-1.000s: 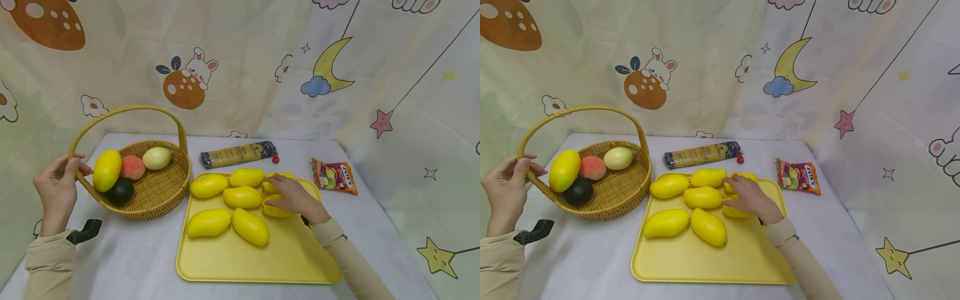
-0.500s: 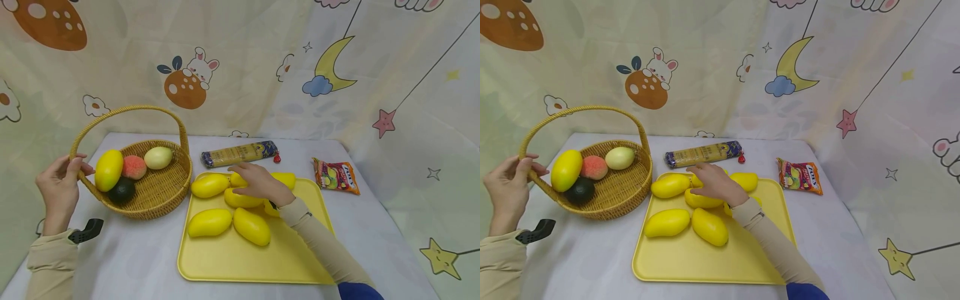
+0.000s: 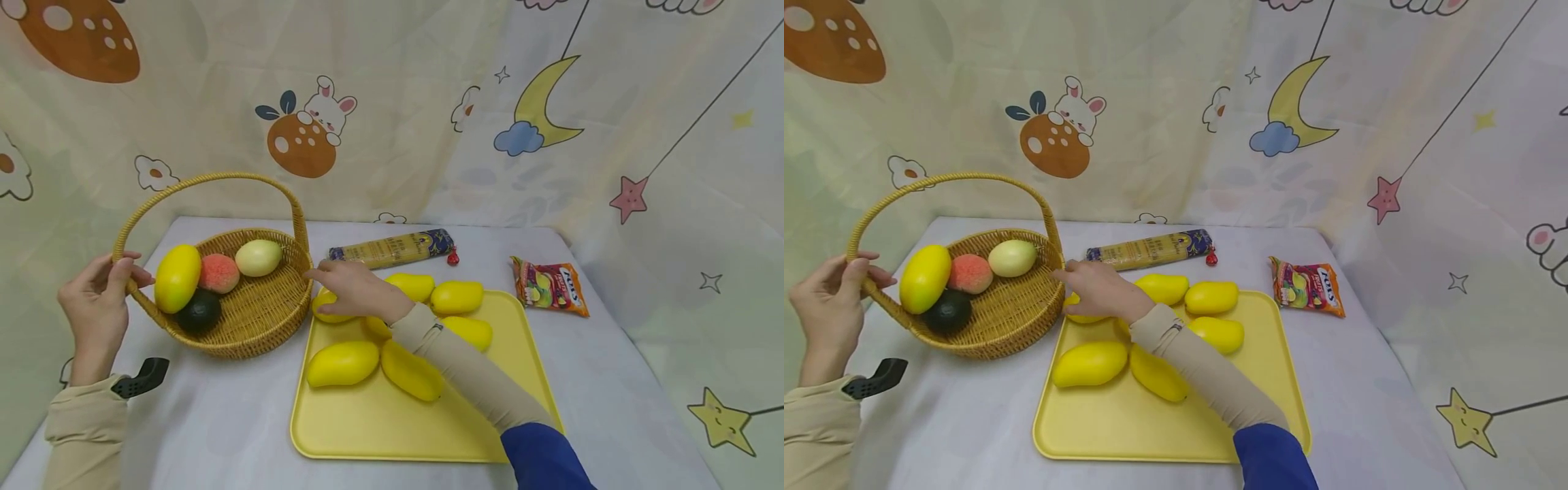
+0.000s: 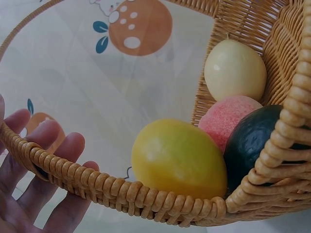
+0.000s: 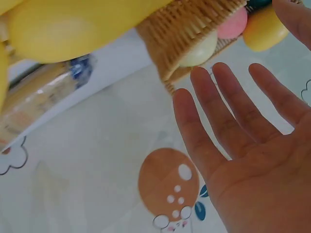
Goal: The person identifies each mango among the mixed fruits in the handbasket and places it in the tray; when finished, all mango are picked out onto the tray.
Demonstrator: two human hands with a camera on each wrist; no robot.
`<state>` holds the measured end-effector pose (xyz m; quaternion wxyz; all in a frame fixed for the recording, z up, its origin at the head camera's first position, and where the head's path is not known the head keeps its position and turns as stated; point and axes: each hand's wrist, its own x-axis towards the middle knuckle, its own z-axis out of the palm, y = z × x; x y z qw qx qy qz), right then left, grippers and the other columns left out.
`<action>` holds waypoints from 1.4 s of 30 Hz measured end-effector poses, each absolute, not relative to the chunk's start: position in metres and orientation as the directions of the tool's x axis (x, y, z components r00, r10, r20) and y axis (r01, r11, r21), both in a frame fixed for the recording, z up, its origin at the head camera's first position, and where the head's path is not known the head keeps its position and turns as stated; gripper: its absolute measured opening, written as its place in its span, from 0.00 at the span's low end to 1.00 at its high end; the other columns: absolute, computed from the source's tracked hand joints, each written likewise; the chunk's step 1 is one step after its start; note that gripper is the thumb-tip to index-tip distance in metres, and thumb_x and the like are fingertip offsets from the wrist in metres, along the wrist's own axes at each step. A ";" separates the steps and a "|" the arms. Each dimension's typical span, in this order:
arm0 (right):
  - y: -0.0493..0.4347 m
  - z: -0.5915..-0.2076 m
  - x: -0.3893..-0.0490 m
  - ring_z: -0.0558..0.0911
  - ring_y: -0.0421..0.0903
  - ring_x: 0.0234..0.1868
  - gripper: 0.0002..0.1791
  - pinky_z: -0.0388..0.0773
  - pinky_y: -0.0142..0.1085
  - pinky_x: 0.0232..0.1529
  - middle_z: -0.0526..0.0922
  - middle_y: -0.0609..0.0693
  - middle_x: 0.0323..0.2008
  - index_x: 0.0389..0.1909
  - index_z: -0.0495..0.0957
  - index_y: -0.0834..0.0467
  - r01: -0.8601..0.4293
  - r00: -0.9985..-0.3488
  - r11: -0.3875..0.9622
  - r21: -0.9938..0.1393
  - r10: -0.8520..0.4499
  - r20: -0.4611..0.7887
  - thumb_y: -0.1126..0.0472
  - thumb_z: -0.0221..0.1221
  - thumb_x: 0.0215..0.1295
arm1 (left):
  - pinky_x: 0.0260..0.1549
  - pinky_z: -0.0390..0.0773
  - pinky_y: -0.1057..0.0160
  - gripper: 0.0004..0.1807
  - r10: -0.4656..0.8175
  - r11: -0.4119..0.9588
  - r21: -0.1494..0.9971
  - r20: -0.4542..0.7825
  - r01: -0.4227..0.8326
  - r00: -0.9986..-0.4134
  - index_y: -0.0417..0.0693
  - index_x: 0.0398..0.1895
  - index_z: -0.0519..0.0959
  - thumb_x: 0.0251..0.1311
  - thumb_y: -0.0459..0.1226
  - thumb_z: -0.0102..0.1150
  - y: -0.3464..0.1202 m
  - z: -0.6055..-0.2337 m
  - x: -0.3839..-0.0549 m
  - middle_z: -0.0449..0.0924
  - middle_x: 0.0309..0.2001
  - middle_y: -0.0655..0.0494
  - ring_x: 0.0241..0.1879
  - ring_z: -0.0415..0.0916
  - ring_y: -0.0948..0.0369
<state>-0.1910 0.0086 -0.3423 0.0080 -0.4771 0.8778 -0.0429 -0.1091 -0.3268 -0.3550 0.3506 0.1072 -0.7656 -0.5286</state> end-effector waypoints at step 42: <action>-0.168 -0.330 -0.195 0.61 0.39 0.69 0.37 0.56 0.27 0.68 0.57 0.44 0.71 0.73 0.55 0.42 -0.888 -0.455 0.447 0.110 -0.888 -0.068 0.44 0.57 0.65 | 0.37 0.74 0.83 0.13 -0.525 0.483 0.851 0.470 0.206 -0.709 0.38 0.47 0.82 0.67 0.37 0.54 -0.324 -0.359 -0.108 0.78 0.25 0.69 0.29 0.76 0.71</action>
